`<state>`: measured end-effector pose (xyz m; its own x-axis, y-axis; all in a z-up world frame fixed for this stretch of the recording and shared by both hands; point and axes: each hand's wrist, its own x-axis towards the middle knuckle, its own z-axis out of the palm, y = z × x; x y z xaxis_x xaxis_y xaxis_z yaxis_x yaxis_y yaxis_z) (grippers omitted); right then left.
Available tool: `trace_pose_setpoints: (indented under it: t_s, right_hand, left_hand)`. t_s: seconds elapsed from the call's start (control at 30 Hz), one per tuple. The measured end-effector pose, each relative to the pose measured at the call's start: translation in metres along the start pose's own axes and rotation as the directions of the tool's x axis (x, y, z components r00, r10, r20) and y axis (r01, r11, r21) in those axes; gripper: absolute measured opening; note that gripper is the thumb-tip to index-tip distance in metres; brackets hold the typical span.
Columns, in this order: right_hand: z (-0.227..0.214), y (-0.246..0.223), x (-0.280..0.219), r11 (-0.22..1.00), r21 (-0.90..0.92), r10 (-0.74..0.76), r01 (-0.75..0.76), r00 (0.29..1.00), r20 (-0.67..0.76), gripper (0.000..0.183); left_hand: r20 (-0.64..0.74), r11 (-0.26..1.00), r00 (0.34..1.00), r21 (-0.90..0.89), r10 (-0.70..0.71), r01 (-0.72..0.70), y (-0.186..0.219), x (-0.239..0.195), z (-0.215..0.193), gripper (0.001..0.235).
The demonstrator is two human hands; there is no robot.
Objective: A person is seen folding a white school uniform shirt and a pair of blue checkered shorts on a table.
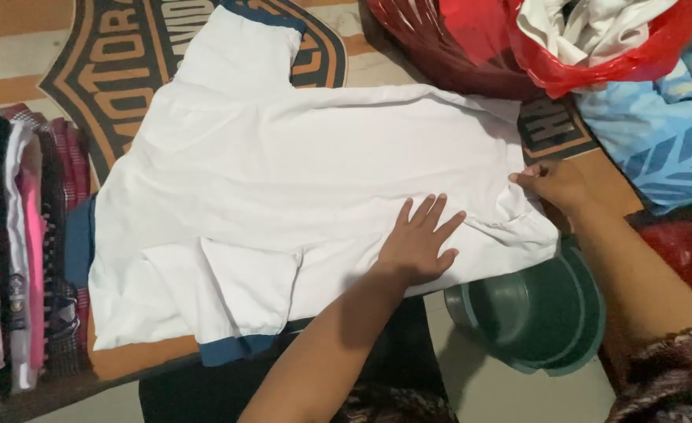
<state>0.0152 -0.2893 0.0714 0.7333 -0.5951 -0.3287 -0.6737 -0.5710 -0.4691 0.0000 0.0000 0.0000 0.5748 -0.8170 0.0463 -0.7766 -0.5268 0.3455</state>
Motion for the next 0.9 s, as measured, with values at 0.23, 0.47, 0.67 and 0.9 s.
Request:
trace_pose_setpoints:
  t_s: [0.23,0.47,0.67,0.9]
  right_hand:
    - [0.009,0.004,0.013,0.997,0.055,0.05,-0.047,0.997,-0.059,0.032]
    - [0.022,0.036,0.057,0.995,0.051,-0.081,0.086,0.991,-0.106,0.033]
    - [0.022,0.016,0.027,0.991,0.083,-0.094,0.106,0.986,-0.138,0.025]
    - [0.008,0.039,0.071,0.991,0.047,-0.107,0.127,0.945,-0.308,0.018]
  left_hand:
    - [-0.002,1.0,1.0,0.002,-0.007,0.007,0.003,-0.003,-0.01,0.069]
    - [0.12,0.997,0.992,-0.068,-0.028,0.036,0.004,-0.007,-0.023,0.069]
    - [0.122,0.998,0.992,-0.045,-0.038,0.044,0.005,-0.007,-0.022,0.07]
    - [-0.005,1.0,1.0,-0.002,-0.015,0.015,-0.001,0.002,0.006,0.069]
